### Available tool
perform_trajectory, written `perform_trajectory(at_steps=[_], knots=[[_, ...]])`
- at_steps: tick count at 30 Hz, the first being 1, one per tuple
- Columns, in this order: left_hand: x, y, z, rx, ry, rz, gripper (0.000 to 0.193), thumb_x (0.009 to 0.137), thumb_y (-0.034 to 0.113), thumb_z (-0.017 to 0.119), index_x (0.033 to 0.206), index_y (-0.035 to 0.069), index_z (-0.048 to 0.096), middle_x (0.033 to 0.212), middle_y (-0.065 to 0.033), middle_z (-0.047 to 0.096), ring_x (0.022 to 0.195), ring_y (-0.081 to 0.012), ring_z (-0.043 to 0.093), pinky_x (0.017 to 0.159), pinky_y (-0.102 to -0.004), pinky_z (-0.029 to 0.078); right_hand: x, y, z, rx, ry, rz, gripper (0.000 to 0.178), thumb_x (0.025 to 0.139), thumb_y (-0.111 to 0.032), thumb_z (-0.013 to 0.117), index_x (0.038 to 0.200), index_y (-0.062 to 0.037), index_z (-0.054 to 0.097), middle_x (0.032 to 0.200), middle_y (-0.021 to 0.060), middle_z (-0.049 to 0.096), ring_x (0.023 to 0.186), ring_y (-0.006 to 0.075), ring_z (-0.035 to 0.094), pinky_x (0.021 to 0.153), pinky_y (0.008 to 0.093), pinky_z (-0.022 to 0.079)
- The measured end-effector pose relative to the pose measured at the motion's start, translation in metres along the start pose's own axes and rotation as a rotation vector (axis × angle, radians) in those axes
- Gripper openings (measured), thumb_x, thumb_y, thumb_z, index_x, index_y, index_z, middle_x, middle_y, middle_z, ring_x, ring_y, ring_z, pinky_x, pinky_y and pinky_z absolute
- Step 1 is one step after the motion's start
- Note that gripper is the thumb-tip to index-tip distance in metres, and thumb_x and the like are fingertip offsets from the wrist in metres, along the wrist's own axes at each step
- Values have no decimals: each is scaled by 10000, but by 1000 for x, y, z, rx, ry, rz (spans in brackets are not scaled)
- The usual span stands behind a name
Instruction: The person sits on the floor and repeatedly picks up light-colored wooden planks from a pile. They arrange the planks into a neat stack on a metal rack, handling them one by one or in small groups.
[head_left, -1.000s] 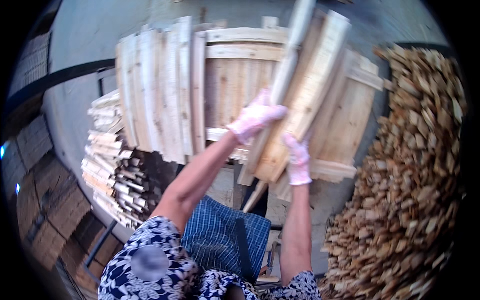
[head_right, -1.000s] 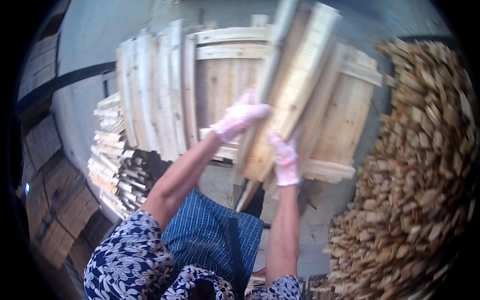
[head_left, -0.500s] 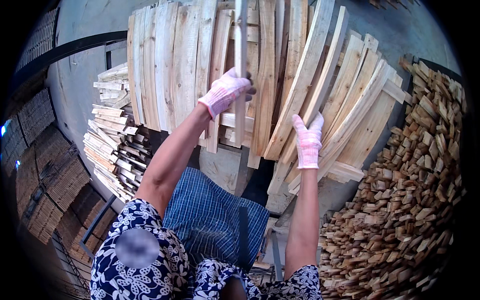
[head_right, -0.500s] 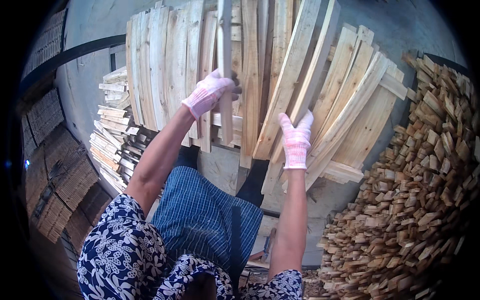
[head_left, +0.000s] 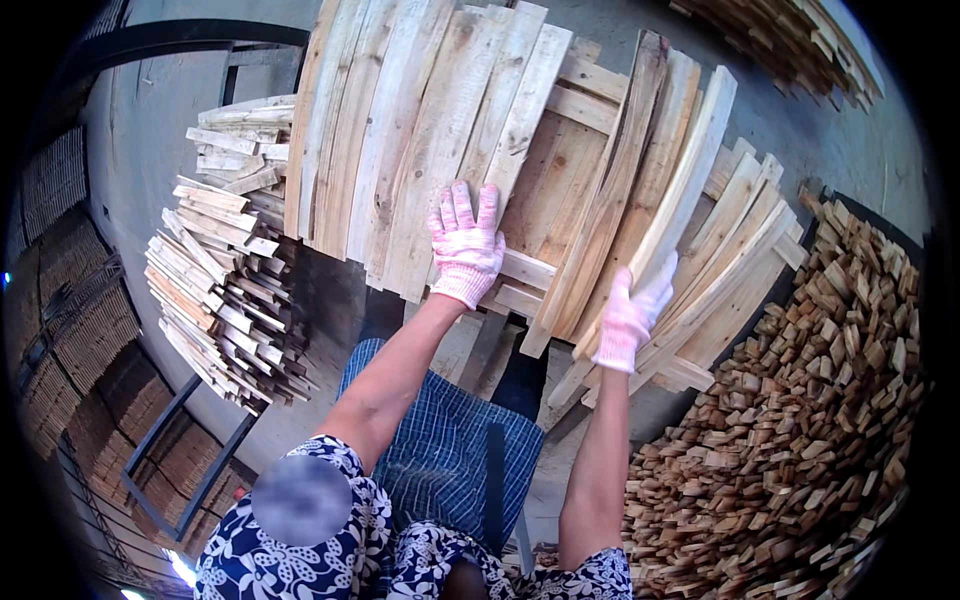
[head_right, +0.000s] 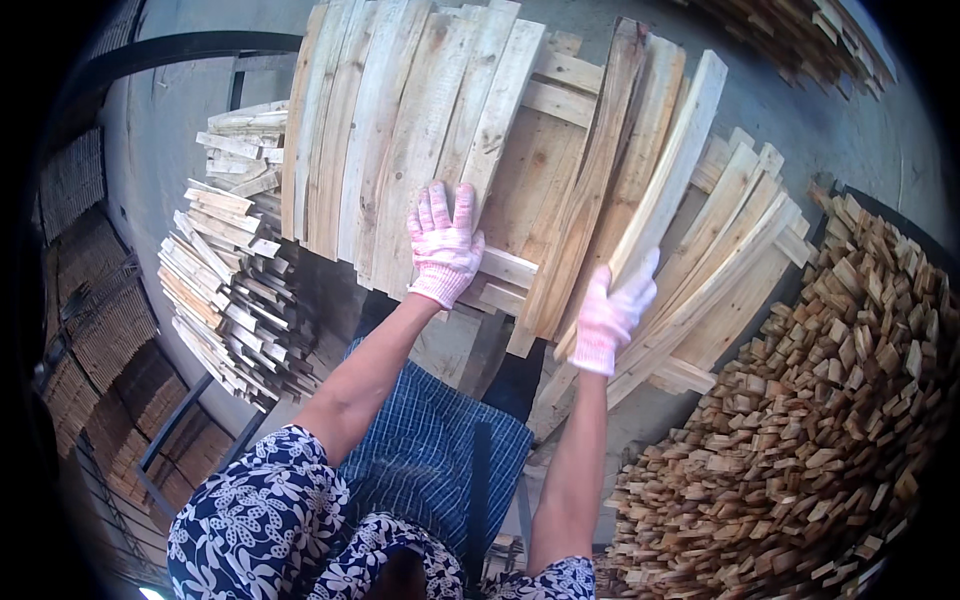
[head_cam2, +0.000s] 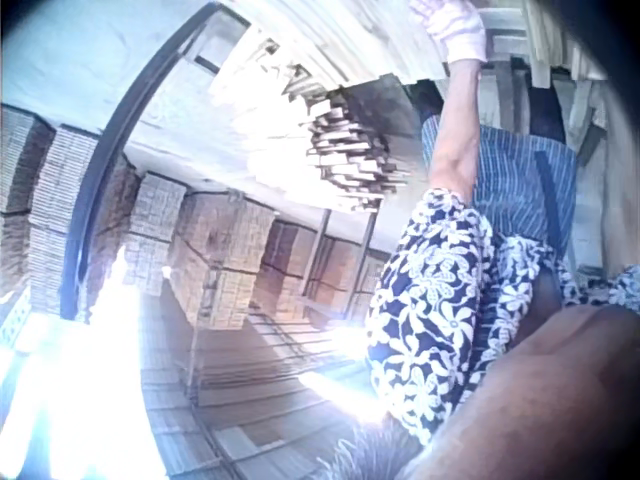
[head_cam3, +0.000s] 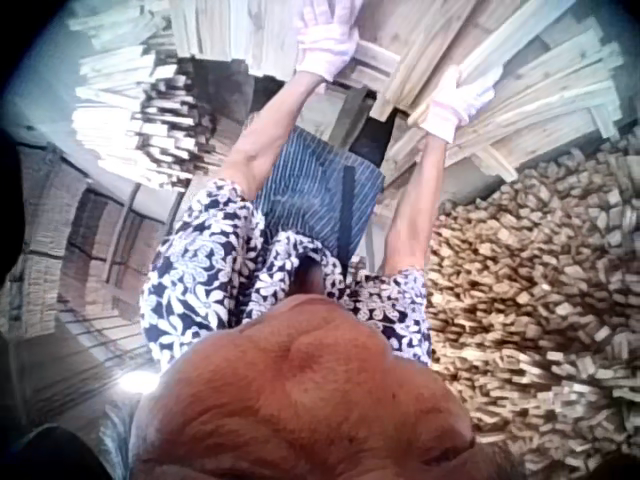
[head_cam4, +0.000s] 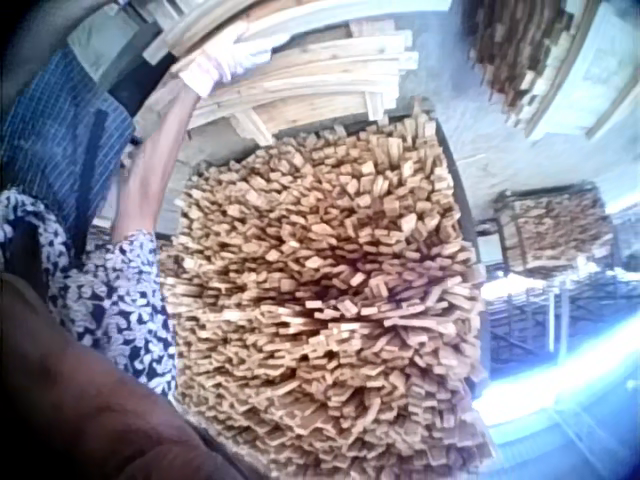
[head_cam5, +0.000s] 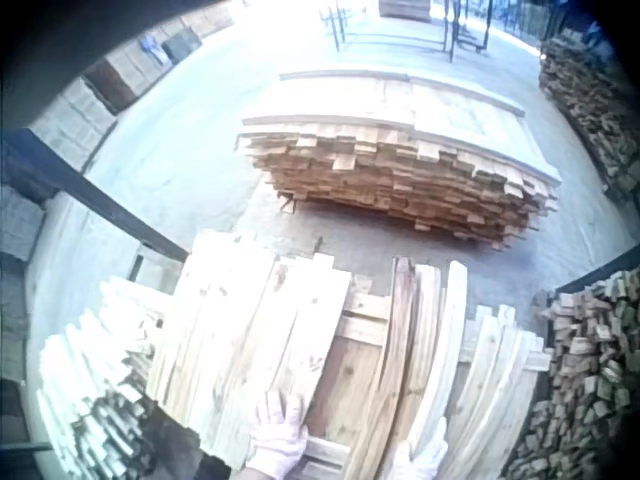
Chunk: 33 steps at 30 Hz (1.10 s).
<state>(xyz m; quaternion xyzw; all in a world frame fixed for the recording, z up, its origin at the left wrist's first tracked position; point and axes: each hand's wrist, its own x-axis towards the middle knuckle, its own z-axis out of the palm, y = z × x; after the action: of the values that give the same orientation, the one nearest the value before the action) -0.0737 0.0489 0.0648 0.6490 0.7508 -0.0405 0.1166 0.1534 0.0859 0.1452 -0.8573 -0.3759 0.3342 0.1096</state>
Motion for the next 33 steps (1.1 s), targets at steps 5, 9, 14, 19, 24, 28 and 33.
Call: perform_trajectory(at_steps=[5, 9, 14, 19, 24, 28, 33], knots=[[2, -4, -5, -2, 25, 28, 829, 796, 336, 700, 1537, 185, 360, 1527, -291, 360, 1371, -484, 392, 1059, -653, 297, -87, 4, 21, 104, 45, -448, 718, 921, -84, 656, 1549, -33, 313, 1367, 201, 444, 1273, 354, 477, 1152, 466, 367], [16, -32, -42, -93, -165, 198, 807, 813, 402, 701, 1532, 213, 387, 1539, -266, 360, 1376, -461, 398, 1046, -612, 347, -110, -18, 95, 65, -63, -275, 715, 913, -143, 671, 1547, -157, 340, 1294, 246, 455, 1191, 431, 499, 1017, 522, 444], [31, -63, -60, -55, -327, 369, 816, 830, 465, 699, 1546, 235, 381, 1540, -236, 380, 1383, -433, 405, 1050, -553, 383, -81, -1, 144, -287, -125, -325, 672, 919, -271, 644, 1511, -122, 363, 1295, 261, 498, 1156, 461, 527, 994, 568, 449], [31, -53, -64, -78, -365, 320, 843, 812, 514, 713, 1544, 255, 383, 1561, -216, 346, 1409, -431, 356, 1023, -574, 383, -49, -37, 150, -20, -139, -177, 682, 941, -300, 623, 1541, -165, 327, 1536, 286, 308, 1327, 541, 422, 1099, 565, 399], [29, -61, -54, -58, -321, 355, 834, 803, 492, 732, 1531, 263, 395, 1519, -203, 377, 1373, -424, 385, 1007, -579, 388, -37, -83, 112, -410, -574, -242, 792, 914, -359, 616, 1589, -167, 249, 1531, 278, 318, 1342, 472, 457, 1071, 570, 429], [38, -53, -78, -69, -409, 290, 710, 833, 439, 714, 1469, 249, 461, 1505, -208, 382, 1367, -442, 385, 1032, -572, 395, 10, -100, 63, -600, 106, -373, 869, 894, -389, 680, 1593, -151, 221, 1406, 245, 443, 1234, 410, 531, 1050, 559, 447], [38, -3, -83, -448, -330, 414, 605, 870, 349, 704, 1408, 147, 516, 1368, -232, 514, 1224, -407, 548, 1025, -476, 477, 58, -51, 51, -219, -118, -285, 954, 874, -337, 735, 1597, -76, 170, 1537, 257, 359, 1403, 447, 378, 1169, 487, 337]])
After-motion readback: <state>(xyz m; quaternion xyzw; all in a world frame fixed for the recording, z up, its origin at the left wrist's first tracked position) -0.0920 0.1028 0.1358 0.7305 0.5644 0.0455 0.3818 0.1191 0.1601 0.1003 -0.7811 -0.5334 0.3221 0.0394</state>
